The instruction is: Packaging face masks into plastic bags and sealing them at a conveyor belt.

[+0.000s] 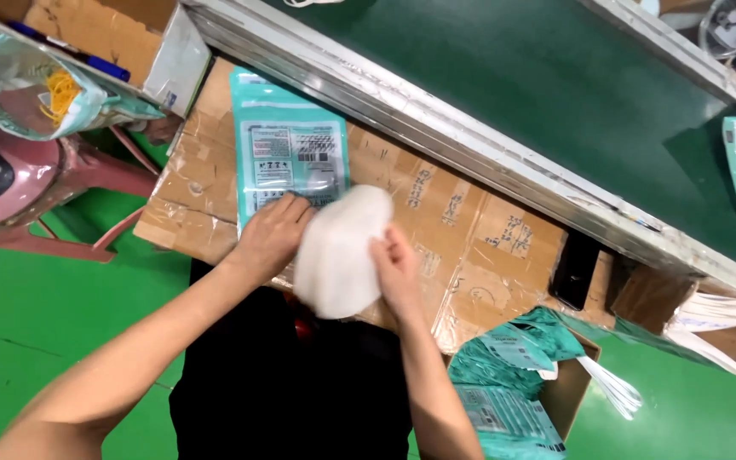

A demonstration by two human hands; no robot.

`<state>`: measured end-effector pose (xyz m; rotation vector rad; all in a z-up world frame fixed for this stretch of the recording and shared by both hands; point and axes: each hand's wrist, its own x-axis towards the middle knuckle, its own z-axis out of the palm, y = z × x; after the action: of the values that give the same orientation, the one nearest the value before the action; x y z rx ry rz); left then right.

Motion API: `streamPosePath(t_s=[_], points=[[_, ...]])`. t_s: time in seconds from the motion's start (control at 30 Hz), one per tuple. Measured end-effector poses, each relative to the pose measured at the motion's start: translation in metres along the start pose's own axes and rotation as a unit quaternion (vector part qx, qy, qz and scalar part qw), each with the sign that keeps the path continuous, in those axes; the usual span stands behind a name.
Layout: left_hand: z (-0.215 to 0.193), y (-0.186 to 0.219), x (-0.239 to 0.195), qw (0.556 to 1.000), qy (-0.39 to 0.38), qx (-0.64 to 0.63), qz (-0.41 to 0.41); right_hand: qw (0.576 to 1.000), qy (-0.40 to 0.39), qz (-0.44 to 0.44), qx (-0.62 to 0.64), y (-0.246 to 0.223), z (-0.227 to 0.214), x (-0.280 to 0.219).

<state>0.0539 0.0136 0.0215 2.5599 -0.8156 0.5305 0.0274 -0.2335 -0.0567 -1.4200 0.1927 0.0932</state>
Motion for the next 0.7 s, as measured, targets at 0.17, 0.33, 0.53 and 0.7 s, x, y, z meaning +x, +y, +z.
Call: streamPosePath(t_s=[0.17, 0.33, 0.53, 0.7], points=[[-0.01, -0.001, 0.016, 0.996, 0.049, -0.068, -0.026, 0.996, -0.085, -0.007, 0.028, -0.028, 0.038, 0.012], [-0.02, 0.015, 0.024, 0.988, 0.115, -0.093, -0.037, 0.992, -0.069, 0.098, 0.041, -0.068, 0.032, 0.005], [-0.041, 0.047, 0.041, 0.977, 0.164, -0.131, -0.034, 0.923, 0.021, -0.141, -0.358, -0.086, 0.036, -0.011], [-0.02, 0.067, 0.023, 0.985, 0.059, -0.16, 0.014, 0.957, 0.079, -0.192, -0.205, -0.079, 0.02, -0.002]])
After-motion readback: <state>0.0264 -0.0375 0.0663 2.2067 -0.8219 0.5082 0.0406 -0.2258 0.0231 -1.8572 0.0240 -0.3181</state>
